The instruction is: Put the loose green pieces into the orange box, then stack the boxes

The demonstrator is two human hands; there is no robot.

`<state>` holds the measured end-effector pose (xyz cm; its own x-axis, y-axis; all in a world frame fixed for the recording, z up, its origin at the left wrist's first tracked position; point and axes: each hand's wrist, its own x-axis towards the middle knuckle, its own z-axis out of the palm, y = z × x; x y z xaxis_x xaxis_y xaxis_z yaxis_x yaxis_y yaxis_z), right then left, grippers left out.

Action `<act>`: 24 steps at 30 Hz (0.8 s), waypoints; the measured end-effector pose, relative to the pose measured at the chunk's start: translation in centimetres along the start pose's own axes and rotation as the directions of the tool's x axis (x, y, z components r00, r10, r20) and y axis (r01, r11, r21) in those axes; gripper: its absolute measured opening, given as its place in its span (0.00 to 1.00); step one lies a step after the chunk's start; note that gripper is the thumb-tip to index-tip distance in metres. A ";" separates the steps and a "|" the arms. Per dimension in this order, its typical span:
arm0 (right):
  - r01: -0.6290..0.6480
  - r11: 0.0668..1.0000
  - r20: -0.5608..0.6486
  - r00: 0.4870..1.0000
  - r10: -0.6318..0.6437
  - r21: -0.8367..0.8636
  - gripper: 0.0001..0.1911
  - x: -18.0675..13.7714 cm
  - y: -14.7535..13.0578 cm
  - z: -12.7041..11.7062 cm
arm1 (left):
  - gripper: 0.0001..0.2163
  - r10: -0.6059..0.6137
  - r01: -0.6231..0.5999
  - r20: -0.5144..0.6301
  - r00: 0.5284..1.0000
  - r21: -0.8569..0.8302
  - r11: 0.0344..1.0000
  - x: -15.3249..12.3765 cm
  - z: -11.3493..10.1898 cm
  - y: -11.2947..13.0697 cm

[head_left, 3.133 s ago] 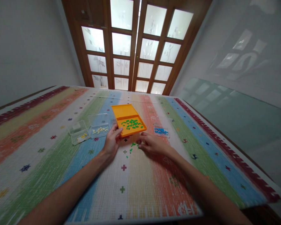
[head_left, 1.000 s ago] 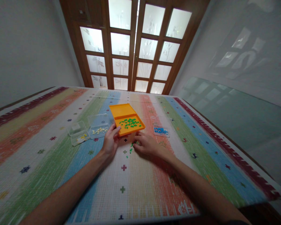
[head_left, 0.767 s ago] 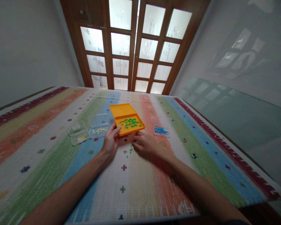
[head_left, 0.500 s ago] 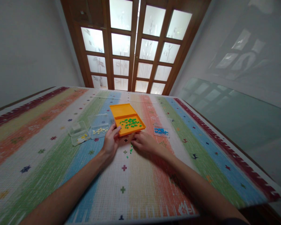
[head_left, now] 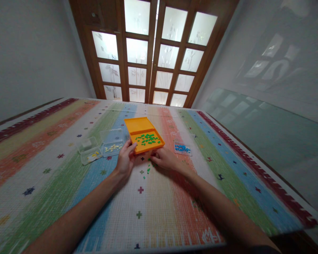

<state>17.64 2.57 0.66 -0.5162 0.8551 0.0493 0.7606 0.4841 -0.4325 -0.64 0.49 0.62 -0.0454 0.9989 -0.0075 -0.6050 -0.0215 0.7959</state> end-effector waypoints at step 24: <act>0.211 0.977 0.019 0.977 -0.211 -0.008 0.11 0.1 0.3 0.5 | 0.12 -0.008 0.008 0.010 1.000 -0.014 1.000 0.1 0.0 0.1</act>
<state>17.62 2.76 0.07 -0.6723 0.7300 0.1227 0.6375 0.6552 -0.4052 -0.72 0.58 0.68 -0.0326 0.9994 -0.0081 -0.6167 -0.0137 0.7871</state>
